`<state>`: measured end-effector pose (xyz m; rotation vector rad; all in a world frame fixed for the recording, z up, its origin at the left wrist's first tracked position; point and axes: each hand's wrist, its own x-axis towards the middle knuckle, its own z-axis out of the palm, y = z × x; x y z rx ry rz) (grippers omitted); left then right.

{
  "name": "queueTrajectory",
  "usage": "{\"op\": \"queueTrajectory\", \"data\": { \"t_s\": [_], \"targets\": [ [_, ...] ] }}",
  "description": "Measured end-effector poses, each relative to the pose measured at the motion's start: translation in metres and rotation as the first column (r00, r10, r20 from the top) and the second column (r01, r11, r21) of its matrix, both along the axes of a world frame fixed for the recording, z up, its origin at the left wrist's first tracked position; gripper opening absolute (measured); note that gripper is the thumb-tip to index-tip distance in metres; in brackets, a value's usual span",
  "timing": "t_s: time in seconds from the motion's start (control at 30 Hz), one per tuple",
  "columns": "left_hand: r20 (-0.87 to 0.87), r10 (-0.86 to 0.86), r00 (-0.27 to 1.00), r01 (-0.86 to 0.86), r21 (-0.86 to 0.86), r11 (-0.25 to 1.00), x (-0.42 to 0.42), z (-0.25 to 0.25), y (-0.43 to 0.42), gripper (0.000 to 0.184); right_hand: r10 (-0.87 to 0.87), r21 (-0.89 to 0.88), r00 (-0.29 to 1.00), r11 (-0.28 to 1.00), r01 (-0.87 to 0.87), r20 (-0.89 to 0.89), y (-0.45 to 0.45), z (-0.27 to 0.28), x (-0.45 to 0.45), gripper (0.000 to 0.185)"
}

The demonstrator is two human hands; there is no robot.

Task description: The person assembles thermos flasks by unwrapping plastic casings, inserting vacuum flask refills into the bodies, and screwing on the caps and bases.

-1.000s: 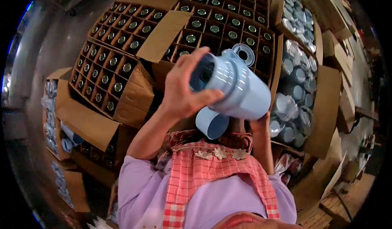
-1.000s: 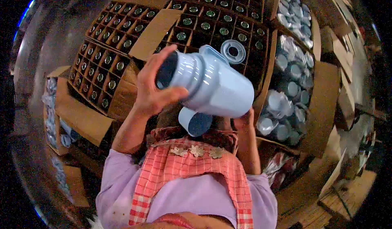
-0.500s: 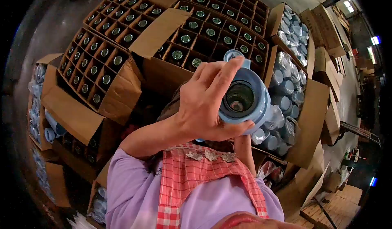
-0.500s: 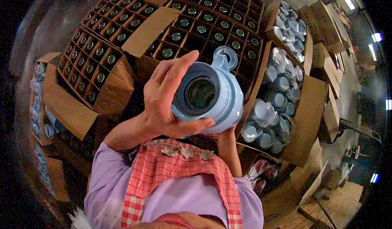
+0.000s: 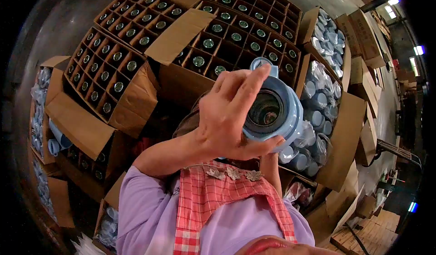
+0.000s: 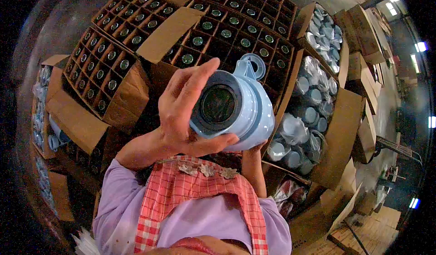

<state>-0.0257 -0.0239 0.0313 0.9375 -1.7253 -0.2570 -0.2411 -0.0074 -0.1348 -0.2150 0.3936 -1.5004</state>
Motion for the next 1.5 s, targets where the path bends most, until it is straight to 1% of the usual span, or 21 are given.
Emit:
{"op": "queueTrajectory", "data": {
  "t_s": [0.27, 0.37, 0.5, 0.53, 0.67, 0.7, 0.73, 0.77, 0.8, 0.83, 0.9, 0.93, 0.97, 1.0, 1.1, 1.13, 1.17, 1.23, 1.33, 1.47, 1.5],
  "targets": [
    [0.011, -0.066, 0.998, 0.067, -0.053, 0.996, 0.001, -0.009, -0.005, 0.088, -0.010, -0.003, 0.999, 1.000, 0.010, -0.039, -0.004, 0.006, -0.006, 0.058],
    [-0.052, -0.063, 0.997, 0.056, -0.124, 0.991, 0.005, -0.021, -0.016, 0.083, 0.001, 0.021, 0.995, 1.000, 0.001, -0.096, -0.004, 0.010, -0.015, 0.057],
    [-0.176, -0.014, 0.984, 0.013, -0.006, 1.000, 0.012, -0.048, -0.020, 0.082, 0.064, 0.094, 0.976, 0.995, -0.045, -0.208, -0.008, -0.016, -0.027, 0.054],
    [-0.132, 0.014, 0.991, -0.020, -0.049, 0.999, 0.015, -0.051, -0.022, 0.081, 0.085, 0.117, 0.967, 0.991, -0.058, -0.240, -0.012, -0.032, -0.036, 0.052],
    [-0.136, -0.007, 0.991, 0.016, 0.066, 0.998, 0.034, -0.065, -0.026, 0.075, 0.172, 0.228, 0.873, 0.971, -0.072, -0.456, -0.024, -0.037, -0.042, 0.045],
    [-0.407, -0.066, 0.911, 0.192, 0.276, 0.942, 0.040, -0.071, -0.024, 0.076, 0.192, 0.259, 0.830, 0.964, -0.059, -0.524, -0.028, -0.018, -0.041, 0.043],
    [-0.699, -0.027, 0.714, 0.416, 0.393, 0.820, 0.045, -0.075, -0.021, 0.081, 0.165, 0.276, 0.756, 0.961, 0.021, -0.633, -0.028, 0.034, -0.024, 0.039],
    [-0.760, -0.012, 0.650, 0.541, 0.451, 0.710, 0.059, -0.076, -0.018, 0.084, 0.218, 0.287, 0.576, 0.958, 0.030, -0.788, -0.032, 0.052, -0.023, 0.036],
    [-0.760, -0.061, 0.647, 0.592, 0.450, 0.668, 0.073, -0.086, -0.015, 0.084, 0.163, 0.214, 0.556, 0.976, 0.029, -0.815, -0.038, 0.057, -0.019, 0.038],
    [-0.835, -0.092, 0.542, 0.731, 0.415, 0.541, 0.086, -0.087, -0.015, 0.084, 0.112, 0.147, 0.531, 0.989, 0.025, -0.840, -0.043, 0.058, -0.016, 0.042],
    [-0.906, 0.018, 0.422, 0.804, 0.383, 0.455, 0.100, -0.102, -0.011, 0.084, 0.074, 0.069, 0.560, 0.997, -0.031, -0.825, -0.052, 0.055, -0.012, 0.054],
    [-0.874, 0.174, 0.453, 0.709, 0.472, 0.524, 0.107, -0.123, -0.005, 0.073, -0.036, -0.108, 0.486, 0.987, -0.122, -0.873, -0.053, 0.046, -0.008, 0.043],
    [-0.836, 0.264, 0.480, 0.636, 0.540, 0.552, 0.112, -0.135, 0.004, 0.065, 0.143, 0.023, 0.518, 0.973, -0.231, -0.844, -0.047, 0.050, -0.002, 0.054],
    [-0.791, 0.356, 0.498, 0.558, 0.606, 0.566, 0.117, -0.147, 0.013, 0.058, 0.191, 0.031, 0.544, 0.957, -0.290, -0.817, -0.045, 0.053, 0.005, 0.054],
    [-0.743, 0.497, 0.447, 0.503, 0.669, 0.547, 0.126, -0.170, 0.017, 0.057, 0.289, -0.078, 0.605, 0.859, -0.506, -0.742, -0.044, 0.037, 0.006, 0.061],
    [-0.742, 0.516, 0.427, 0.512, 0.669, 0.539, 0.129, -0.175, 0.017, 0.057, 0.275, -0.166, 0.563, 0.777, -0.608, -0.779, -0.041, 0.037, 0.003, 0.072],
    [-0.740, 0.536, 0.407, 0.519, 0.669, 0.531, 0.130, -0.179, 0.020, 0.057, 0.080, -0.290, 0.491, 0.720, -0.631, -0.867, -0.035, 0.037, 0.011, 0.080],
    [-0.726, 0.576, 0.376, 0.524, 0.679, 0.514, 0.132, -0.188, 0.023, 0.057, -0.176, -0.313, 0.280, 0.743, -0.591, -0.944, -0.022, 0.053, 0.021, 0.081],
    [-0.711, 0.616, 0.339, 0.526, 0.686, 0.502, 0.132, -0.198, 0.022, 0.057, -0.262, -0.296, 0.144, 0.763, -0.574, -0.954, -0.033, 0.047, 0.025, 0.080],
    [-0.702, 0.633, 0.328, 0.529, 0.691, 0.493, 0.132, -0.204, 0.011, 0.056, -0.351, -0.353, 0.113, 0.758, -0.548, -0.929, -0.046, 0.050, 0.030, 0.077],
    [-0.700, 0.638, 0.322, 0.527, 0.692, 0.493, 0.132, -0.206, 0.008, 0.056, -0.312, -0.350, 0.168, 0.739, -0.576, -0.935, -0.054, 0.052, 0.027, 0.076]
  ]
}}
